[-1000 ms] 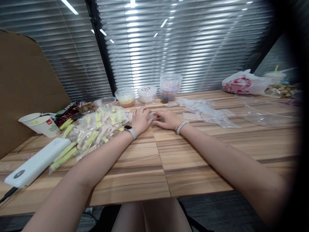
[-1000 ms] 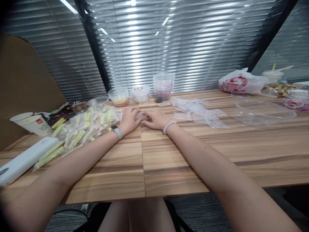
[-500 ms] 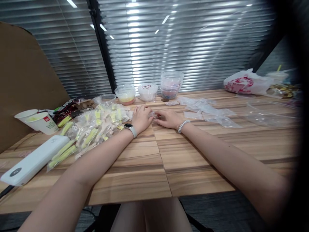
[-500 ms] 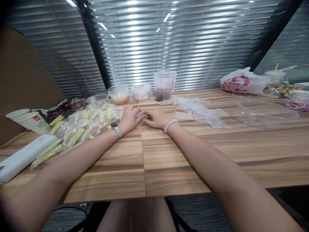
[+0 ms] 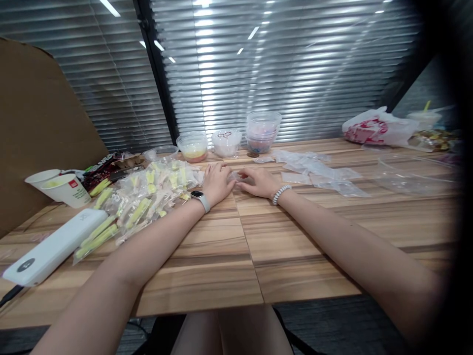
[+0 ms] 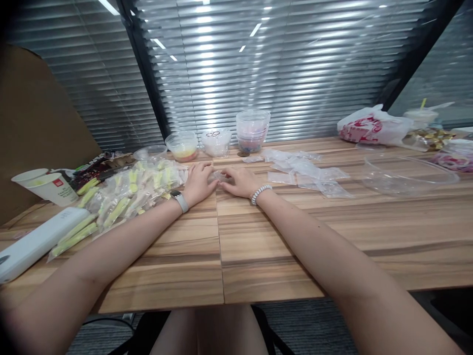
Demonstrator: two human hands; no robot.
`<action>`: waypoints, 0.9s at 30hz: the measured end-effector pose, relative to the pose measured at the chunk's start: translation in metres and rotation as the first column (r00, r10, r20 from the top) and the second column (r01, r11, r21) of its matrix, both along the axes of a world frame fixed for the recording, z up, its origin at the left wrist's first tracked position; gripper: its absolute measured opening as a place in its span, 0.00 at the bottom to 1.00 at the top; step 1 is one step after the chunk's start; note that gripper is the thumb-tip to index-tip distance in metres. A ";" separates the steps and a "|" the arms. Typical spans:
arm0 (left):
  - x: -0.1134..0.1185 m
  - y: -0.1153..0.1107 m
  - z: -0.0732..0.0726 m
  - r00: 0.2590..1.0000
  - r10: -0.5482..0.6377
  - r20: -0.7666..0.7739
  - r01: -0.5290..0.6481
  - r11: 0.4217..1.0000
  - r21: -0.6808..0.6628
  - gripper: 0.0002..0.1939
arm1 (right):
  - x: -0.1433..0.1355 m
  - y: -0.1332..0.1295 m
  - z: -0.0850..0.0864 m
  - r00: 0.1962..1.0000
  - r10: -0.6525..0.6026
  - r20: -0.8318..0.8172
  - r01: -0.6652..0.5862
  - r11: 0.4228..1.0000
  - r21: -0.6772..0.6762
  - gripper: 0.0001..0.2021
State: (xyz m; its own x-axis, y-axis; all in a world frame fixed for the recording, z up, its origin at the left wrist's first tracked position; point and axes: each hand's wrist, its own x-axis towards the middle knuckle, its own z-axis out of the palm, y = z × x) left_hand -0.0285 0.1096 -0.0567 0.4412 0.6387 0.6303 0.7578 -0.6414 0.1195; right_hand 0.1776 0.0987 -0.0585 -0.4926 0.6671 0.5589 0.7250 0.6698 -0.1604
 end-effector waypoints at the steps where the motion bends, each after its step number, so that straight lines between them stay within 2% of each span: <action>1: 0.000 0.000 0.000 1.000 -0.003 0.013 0.003 1.000 0.002 0.17 | 0.000 0.000 0.000 1.000 0.002 -0.015 -0.002 1.000 -0.007 0.17; 7: 0.002 -0.003 0.002 0.999 0.000 0.041 0.001 1.000 -0.014 0.23 | 0.000 0.000 -0.001 1.000 0.011 0.028 -0.011 1.000 0.003 0.21; 12: 0.001 -0.003 0.002 1.000 -0.009 0.029 0.009 1.000 -0.011 0.24 | -0.003 -0.001 0.002 0.983 0.041 0.179 -0.048 0.998 0.035 0.13; 16: 0.001 -0.003 0.001 1.000 -0.013 0.019 0.013 1.000 0.019 0.25 | -0.004 -0.001 0.003 0.975 0.021 0.219 -0.029 0.999 0.034 0.12; 21: 0.000 -0.004 0.002 1.000 -0.012 0.006 0.012 1.000 -0.005 0.26 | -0.005 -0.003 0.004 0.964 0.042 0.264 -0.053 0.998 0.034 0.18; 27: 0.002 -0.006 0.005 1.000 -0.017 0.006 0.017 0.999 -0.038 0.26 | -0.009 -0.005 0.007 0.945 0.059 0.323 -0.097 0.990 0.102 0.28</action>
State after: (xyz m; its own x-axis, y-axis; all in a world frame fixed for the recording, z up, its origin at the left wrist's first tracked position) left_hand -0.0266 0.1035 -0.0521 0.4487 0.6549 0.6080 0.7461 -0.6491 0.1486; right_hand 0.1689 0.0939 -0.0519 -0.7049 0.5603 0.4349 0.6705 0.7263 0.1510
